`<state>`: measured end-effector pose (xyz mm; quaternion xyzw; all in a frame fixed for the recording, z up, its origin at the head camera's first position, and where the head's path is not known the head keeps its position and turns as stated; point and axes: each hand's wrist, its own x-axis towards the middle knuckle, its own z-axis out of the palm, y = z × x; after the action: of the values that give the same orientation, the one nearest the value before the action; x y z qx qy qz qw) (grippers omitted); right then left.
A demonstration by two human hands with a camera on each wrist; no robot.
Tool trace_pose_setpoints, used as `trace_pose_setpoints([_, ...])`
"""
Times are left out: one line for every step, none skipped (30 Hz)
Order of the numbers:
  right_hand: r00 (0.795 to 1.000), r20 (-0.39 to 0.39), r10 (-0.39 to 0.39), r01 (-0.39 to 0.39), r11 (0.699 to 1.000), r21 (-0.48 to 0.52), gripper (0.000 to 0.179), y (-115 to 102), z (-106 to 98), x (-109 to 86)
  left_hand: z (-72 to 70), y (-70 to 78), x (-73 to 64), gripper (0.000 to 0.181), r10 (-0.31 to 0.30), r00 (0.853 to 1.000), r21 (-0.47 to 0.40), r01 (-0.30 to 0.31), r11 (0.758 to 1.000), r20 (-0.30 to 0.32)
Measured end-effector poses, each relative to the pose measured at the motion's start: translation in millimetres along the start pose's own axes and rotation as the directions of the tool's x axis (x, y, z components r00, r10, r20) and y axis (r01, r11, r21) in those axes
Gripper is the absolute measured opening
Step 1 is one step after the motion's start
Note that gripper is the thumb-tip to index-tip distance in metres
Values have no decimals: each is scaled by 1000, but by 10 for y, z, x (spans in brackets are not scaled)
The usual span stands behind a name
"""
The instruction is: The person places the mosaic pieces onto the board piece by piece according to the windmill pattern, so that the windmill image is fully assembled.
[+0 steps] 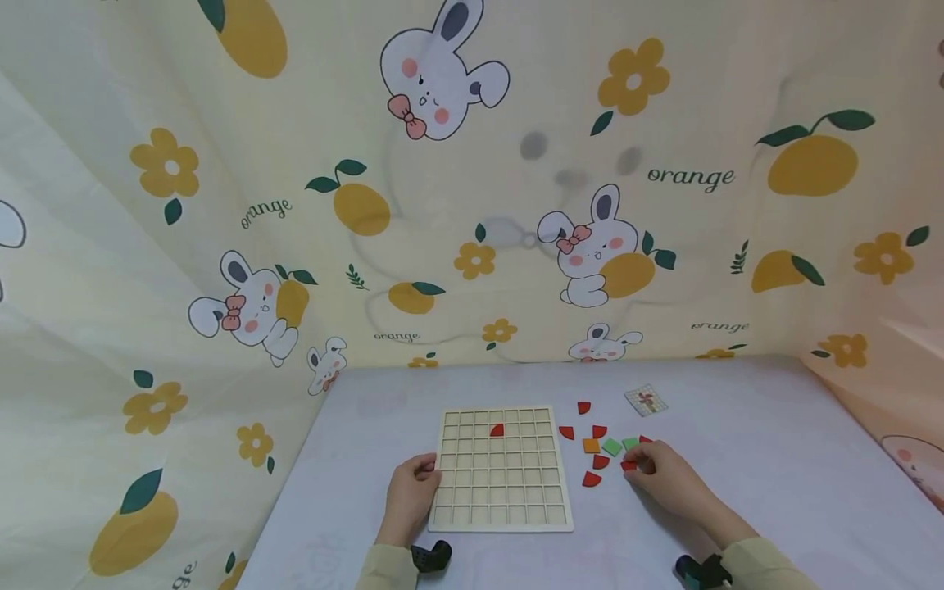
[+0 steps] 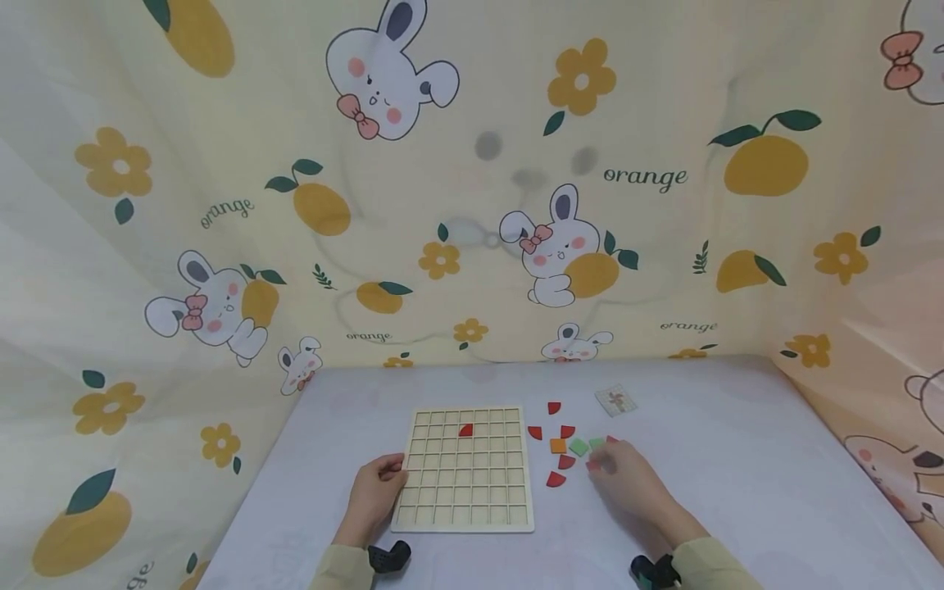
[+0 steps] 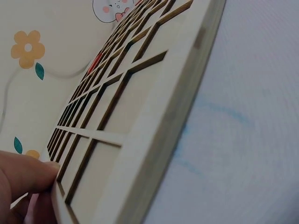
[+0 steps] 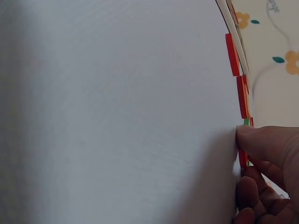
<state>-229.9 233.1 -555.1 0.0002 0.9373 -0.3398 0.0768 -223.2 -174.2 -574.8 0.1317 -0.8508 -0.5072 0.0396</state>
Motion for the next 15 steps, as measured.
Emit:
trace_pose_setpoints([1000,0,1,-1,1000,-2,25,-3,-1,-1,1,-5,-1,29,0,1000,3,0,1000,1])
trace_pose_setpoints([1000,2,-2,2,1000,-3,25,-6,-4,1,2,-9,-1,29,0,1000,4,0,1000,2])
trace_pose_setpoints([1000,4,-4,4,1000,-5,25,-8,-7,3,3,-14,-1,29,0,1000,7,0,1000,3])
trace_pose_setpoints([1000,7,-3,3,1000,-10,24,-8,-8,4,3,-15,-2,29,0,1000,8,0,1000,3])
trace_pose_setpoints([1000,9,-2,2,1000,-11,24,-10,-10,5,3,-18,-2,29,-4,1000,7,4,1000,3])
trace_pose_setpoints([1000,12,-1,1,1000,-15,24,-11,-12,8,5,-21,-2,29,-2,1000,10,2,1000,3])
trace_pose_setpoints([1000,14,1,-1,1000,-16,24,-12,-14,11,5,-21,-3,29,-1,1000,11,1,1000,3])
trace_pose_setpoints([1000,17,5,-5,1000,-18,24,-14,-14,13,6,-21,-3,28,1,1000,12,-1,1000,2])
trace_pose_setpoints([1000,19,10,-10,1000,-22,25,-14,-14,14,7,-19,-4,28,1,1000,12,-1,1000,1])
trace_pose_setpoints([1000,23,12,-11,1000,-25,25,-13,-15,16,8,-16,-4,28,2,1000,12,-2,1000,0])
trace_pose_setpoints([1000,25,10,-10,1000,-24,26,-13,-19,20,10,-15,-2,28,1,1000,14,-1,1000,-2])
trace_pose_setpoints([1000,28,11,-10,1000,-27,26,-12,-23,22,11,-13,-3,28,6,1000,17,-6,1000,-4])
trace_pose_setpoints([999,30,10,-9,1000,-27,26,-12,-26,26,11,-7,-5,28,6,1000,16,-6,1000,-6])
trace_pose_setpoints([999,32,9,-8,1000,-29,26,-11,-30,28,11,-2,-6,28,7,1000,17,-7,1000,-8])
trace_pose_setpoints([999,34,8,-7,1000,-29,26,-11,-34,30,11,1,-8,28,3,1000,17,-3,1000,-9])
